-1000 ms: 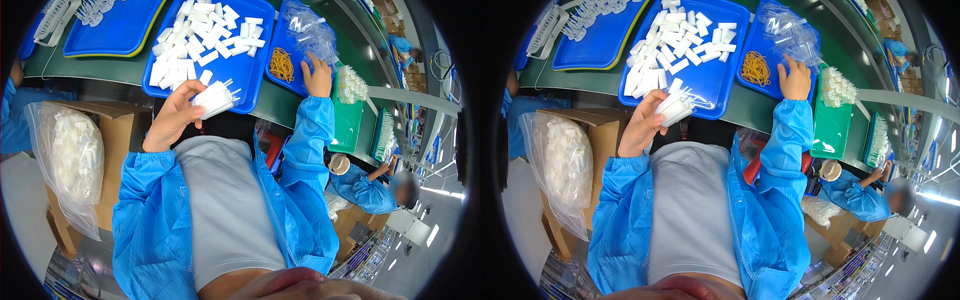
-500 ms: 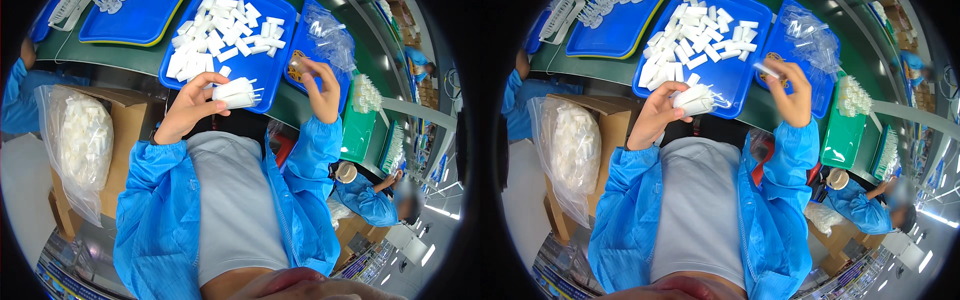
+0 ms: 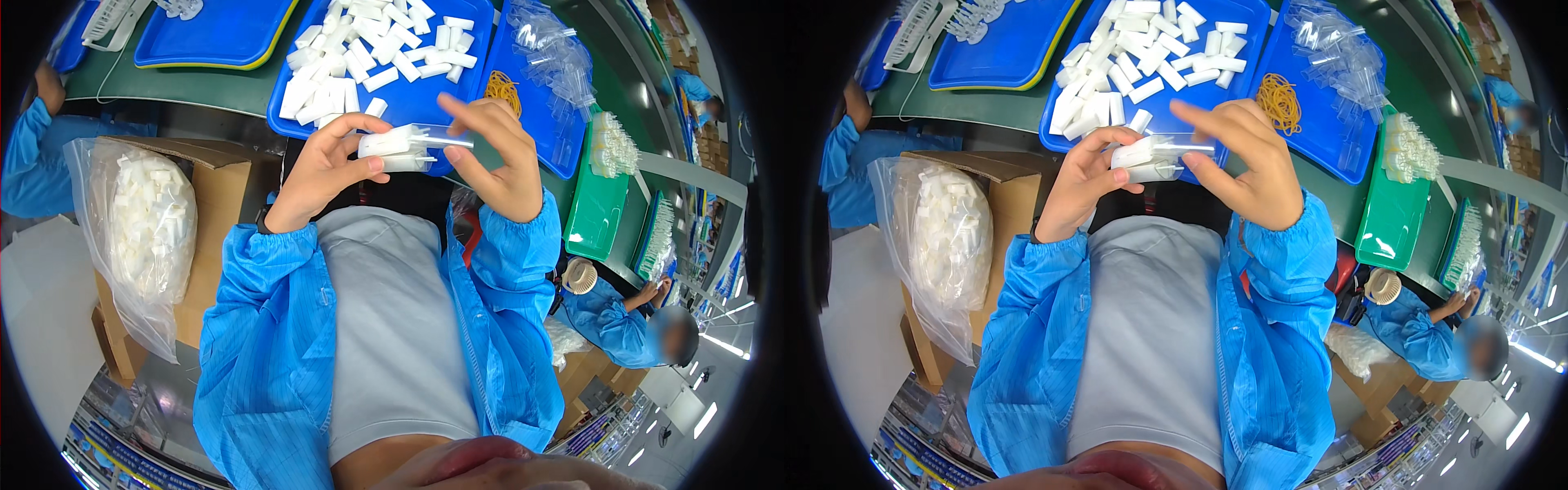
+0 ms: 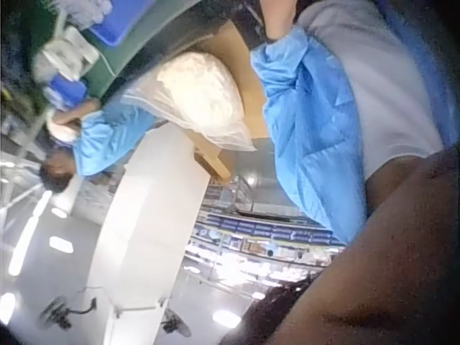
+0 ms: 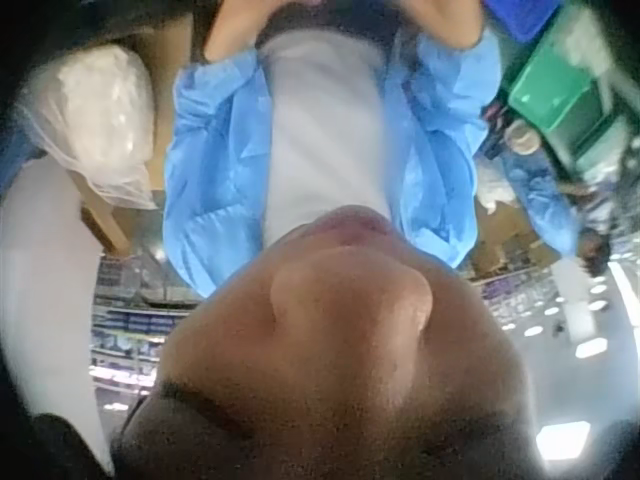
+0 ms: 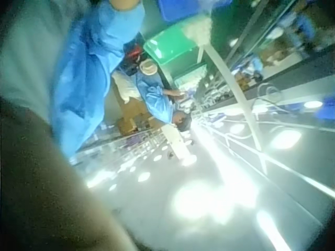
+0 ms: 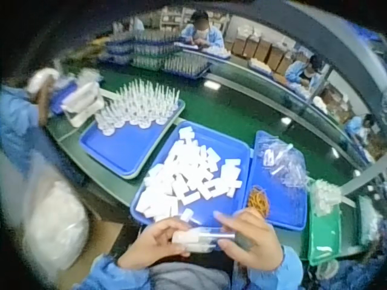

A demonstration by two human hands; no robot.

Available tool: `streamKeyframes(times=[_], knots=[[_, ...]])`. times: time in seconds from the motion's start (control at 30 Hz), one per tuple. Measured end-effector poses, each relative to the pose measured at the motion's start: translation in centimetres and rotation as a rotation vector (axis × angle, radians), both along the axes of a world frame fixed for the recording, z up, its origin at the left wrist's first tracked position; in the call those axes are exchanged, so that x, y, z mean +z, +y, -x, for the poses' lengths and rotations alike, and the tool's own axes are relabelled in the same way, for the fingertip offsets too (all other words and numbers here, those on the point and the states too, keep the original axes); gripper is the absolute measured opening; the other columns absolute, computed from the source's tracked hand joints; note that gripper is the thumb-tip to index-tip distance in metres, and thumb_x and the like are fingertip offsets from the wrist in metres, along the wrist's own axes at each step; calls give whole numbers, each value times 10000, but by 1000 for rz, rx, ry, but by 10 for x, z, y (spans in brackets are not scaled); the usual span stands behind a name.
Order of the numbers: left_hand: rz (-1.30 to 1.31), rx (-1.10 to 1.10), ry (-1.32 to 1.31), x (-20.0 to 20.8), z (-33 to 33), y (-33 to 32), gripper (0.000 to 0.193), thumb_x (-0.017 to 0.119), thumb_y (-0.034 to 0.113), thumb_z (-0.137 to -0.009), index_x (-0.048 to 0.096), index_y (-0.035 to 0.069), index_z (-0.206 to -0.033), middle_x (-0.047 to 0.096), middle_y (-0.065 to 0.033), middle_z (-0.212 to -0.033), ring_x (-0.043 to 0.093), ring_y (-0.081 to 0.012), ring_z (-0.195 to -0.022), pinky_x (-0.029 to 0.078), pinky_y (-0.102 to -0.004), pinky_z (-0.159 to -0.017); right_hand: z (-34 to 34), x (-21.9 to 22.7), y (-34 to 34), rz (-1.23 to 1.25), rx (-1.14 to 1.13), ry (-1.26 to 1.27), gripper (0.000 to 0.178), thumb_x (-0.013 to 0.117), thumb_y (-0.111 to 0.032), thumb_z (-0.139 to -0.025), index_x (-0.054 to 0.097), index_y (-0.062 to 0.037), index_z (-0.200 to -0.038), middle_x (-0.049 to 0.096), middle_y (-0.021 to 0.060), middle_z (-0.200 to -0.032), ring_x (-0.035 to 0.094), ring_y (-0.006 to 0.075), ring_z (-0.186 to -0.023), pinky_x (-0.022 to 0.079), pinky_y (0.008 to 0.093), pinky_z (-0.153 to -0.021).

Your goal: Assembling small white plastic components and bundling them with yellow rubber bands on a production line.

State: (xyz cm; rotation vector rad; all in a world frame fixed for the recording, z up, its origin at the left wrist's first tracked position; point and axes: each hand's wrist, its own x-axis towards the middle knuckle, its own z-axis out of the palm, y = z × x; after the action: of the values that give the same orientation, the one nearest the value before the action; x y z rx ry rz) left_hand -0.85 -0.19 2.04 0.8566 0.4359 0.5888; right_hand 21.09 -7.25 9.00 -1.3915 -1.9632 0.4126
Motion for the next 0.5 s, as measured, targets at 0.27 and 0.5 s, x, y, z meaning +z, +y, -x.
streamKeyframes(times=[0.27, 0.5], knots=[[-92, 43, 46, -4, -9, -1, 363, 699, 11, -804, 546, 21, -1133, 559, -82, -1100, 588, -168, -962, 568, -265, -720, 23, -3, 1, -66, -161, 204, 695, 751, -42, -696, 493, -69, -1341, 665, 78, -885, 592, 200, -766, 477, 303, -699], [-189, 53, 78, -8, -11, -1, 282, 691, 21, -814, 590, 29, -1077, 541, -65, -1134, 560, -170, -1017, 563, -267, -733, 23, -2, 2, -69, -125, 244, 587, 755, -9, -707, 547, -46, -1255, 673, 115, -964, 660, 219, -900, 509, 299, -793]])
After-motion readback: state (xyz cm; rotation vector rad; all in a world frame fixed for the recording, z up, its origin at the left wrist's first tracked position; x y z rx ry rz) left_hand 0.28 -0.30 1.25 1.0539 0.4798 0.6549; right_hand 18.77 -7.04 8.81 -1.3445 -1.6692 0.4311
